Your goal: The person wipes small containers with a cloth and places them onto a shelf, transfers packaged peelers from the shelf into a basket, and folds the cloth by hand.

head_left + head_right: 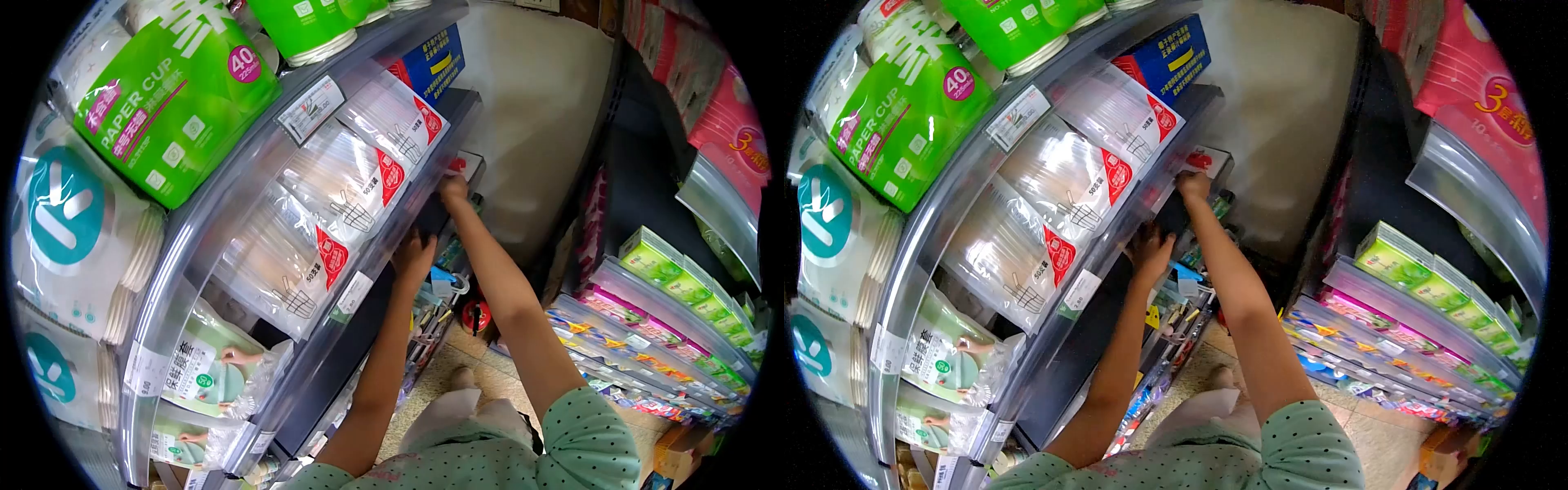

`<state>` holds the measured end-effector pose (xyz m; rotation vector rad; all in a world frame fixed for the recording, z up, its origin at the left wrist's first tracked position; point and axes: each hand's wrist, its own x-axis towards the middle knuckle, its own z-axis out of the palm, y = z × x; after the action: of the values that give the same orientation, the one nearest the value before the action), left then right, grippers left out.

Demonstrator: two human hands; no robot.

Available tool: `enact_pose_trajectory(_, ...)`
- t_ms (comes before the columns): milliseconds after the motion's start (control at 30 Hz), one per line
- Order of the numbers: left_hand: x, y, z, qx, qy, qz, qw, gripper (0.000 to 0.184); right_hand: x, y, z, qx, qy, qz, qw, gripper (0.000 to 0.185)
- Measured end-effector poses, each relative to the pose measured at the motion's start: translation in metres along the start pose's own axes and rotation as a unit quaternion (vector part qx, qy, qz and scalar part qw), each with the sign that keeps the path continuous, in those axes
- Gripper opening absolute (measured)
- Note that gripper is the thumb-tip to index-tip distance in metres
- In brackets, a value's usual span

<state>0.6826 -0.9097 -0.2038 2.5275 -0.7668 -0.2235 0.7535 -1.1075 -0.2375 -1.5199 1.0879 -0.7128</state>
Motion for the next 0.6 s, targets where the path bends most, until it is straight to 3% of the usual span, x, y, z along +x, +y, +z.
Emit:
enact_pose_trajectory(133,-0.028,0.009,-0.014,-0.017,0.052,-0.022,0.998,0.063,-0.018,-0.009,-0.028,0.106,-0.160,0.068,0.979,0.014)
enact_pose_trajectory(233,-0.050,0.008,-0.018,-0.027,0.177,0.026,0.984,0.061,-0.057,-0.024,-0.063,0.240,-0.214,0.115,0.940,0.006)
enact_pose_trajectory(267,-0.054,0.001,-0.015,-0.119,0.234,0.081,0.961,0.056,-0.069,-0.030,-0.076,0.251,-0.217,0.129,0.935,0.005)
enact_pose_trajectory(400,-0.094,0.006,-0.026,-0.313,0.222,0.026,0.923,0.042,-0.106,-0.019,-0.113,0.303,-0.224,0.120,0.919,0.012)
enact_pose_trajectory(600,-0.140,0.005,-0.032,-0.408,0.176,-0.024,0.895,0.036,-0.160,-0.006,-0.163,0.335,-0.211,0.116,0.911,0.029)
